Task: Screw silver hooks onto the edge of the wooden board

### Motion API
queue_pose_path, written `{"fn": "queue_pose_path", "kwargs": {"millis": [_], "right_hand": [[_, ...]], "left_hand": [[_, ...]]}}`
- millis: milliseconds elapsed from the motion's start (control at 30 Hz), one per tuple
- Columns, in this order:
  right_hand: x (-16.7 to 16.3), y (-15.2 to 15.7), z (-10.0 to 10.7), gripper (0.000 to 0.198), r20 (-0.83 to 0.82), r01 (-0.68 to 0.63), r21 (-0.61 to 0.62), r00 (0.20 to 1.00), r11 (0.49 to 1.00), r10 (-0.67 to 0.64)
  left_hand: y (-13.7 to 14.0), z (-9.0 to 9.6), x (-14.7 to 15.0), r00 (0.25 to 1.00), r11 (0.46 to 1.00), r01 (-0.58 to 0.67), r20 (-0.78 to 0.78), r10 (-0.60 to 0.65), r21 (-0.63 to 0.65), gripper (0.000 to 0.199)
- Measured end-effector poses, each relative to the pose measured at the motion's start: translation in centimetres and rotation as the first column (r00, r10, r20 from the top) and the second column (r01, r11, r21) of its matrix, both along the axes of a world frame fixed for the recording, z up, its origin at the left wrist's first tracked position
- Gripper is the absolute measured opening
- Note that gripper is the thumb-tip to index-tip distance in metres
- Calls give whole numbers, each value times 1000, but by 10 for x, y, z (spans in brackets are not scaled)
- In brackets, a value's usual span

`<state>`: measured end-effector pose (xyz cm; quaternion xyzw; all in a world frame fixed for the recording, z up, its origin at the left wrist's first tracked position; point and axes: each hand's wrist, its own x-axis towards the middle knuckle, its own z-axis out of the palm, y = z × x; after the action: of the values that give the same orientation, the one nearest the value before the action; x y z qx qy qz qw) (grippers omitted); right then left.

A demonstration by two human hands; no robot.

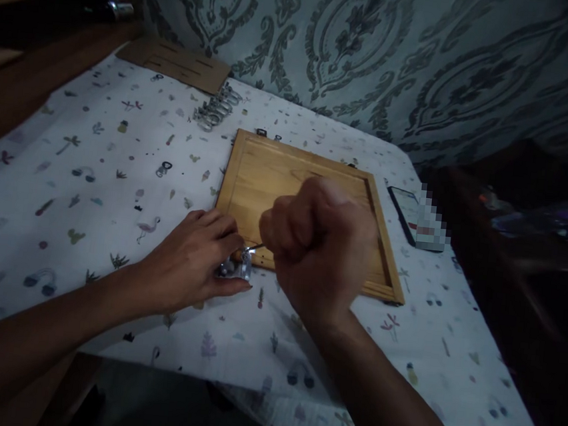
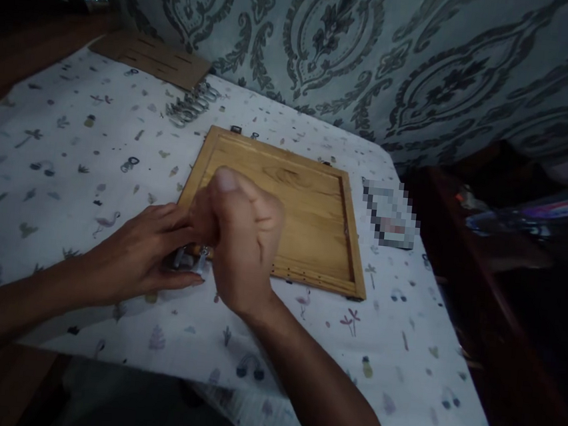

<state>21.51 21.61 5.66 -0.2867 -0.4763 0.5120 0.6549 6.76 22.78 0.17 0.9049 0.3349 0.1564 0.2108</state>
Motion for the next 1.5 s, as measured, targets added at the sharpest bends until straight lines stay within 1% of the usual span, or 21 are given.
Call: {"fn": "queue_pose_path", "kwargs": {"millis": [67, 133, 333, 433, 633, 867, 1033, 1167, 1367, 1500], "right_hand": [[2, -1, 6, 47, -51, 5, -1, 999, 1000, -5], [3, -2, 9, 48, -60, 1, -6, 998, 1000, -2], [4, -6, 0, 50, -71, -1, -61, 997, 998, -3], [4, -7, -1, 51, -64, -4, -77, 998, 997, -1], [2, -4, -1, 52, -82, 11, -42, 997, 999, -15], [1, -3, -2, 51, -64, 20, -60, 998, 998, -23], [2, -2, -4, 51, -95, 40, -63, 994, 997, -46], [6, -2, -6, 49, -81, 27, -38, 996, 999, -30], [8, -1, -4, 49, -27, -22, -50, 999, 998, 21], [3, -1, -3, 51, -66, 5, -61, 998, 998, -9]], "left_hand": [[0, 0, 0, 1000, 1000, 7, 8, -7, -5, 31], [1, -1, 0, 1000, 1000, 11, 16, -10, -11, 33], [1, -3, 0, 1000, 1000, 0, 24, 0, 1, 34], [0, -3, 1, 1000, 1000, 1, 20, -1, 2, 35], [0, -2, 2, 1000, 1000, -3, -15, 3, 15, 34], [0, -4, 0, 1000, 999, 6, -2, -5, 38, 32], [0, -6, 0, 1000, 998, -1, 25, -1, 68, 32], [0, -5, 0, 1000, 997, 6, 25, -8, 72, 31], [1, -6, 0, 999, 995, 15, 40, -19, 95, 30], [1, -6, -1, 999, 996, 8, 36, -11, 86, 30]]}}
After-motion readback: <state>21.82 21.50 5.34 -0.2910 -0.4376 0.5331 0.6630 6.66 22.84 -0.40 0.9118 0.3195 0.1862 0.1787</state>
